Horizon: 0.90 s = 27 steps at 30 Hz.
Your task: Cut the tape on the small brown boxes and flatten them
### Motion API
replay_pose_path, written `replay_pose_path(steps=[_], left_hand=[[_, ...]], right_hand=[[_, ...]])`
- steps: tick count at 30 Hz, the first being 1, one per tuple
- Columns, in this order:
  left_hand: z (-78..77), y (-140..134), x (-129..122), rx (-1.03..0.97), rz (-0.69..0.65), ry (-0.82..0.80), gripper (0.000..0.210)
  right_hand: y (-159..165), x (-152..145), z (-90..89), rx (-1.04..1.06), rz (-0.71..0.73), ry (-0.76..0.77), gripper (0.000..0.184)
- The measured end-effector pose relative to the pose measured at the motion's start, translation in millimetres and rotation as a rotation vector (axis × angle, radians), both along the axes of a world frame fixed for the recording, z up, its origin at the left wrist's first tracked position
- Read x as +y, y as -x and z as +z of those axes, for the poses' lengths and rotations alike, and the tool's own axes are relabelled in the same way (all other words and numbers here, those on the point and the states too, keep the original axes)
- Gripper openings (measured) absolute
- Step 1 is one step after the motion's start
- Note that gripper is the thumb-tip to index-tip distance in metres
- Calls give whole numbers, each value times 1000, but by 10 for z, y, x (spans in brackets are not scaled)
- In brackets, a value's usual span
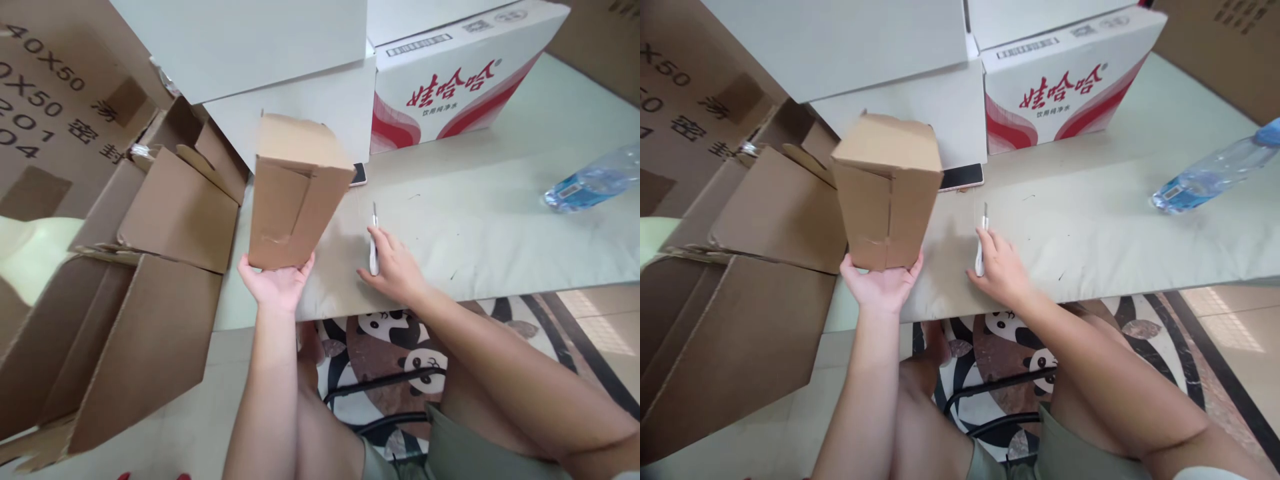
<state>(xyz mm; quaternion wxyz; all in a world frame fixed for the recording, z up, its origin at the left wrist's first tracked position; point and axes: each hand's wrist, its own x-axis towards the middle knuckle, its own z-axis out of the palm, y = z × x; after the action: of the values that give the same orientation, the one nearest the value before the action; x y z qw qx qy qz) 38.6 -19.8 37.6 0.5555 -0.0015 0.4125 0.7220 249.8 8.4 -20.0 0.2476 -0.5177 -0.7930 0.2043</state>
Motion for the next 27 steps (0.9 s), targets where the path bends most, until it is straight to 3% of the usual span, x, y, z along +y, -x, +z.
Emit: replay_pose_path(steps=[3,5,13,27], left_hand=[[1,37,-5,101,36,17,54],[-13,47,-1,147,30,36,53],[-43,20,46,265,-36,155,43],[-59,57,56,296,-2,198,39]], right_hand=[[-49,35,-64,-211,-43,125,85],[-69,35,-51,-211,-62,142,86],[-130,54,89,392,-89,-48,56],[-94,17,136,505,-66,3,43]])
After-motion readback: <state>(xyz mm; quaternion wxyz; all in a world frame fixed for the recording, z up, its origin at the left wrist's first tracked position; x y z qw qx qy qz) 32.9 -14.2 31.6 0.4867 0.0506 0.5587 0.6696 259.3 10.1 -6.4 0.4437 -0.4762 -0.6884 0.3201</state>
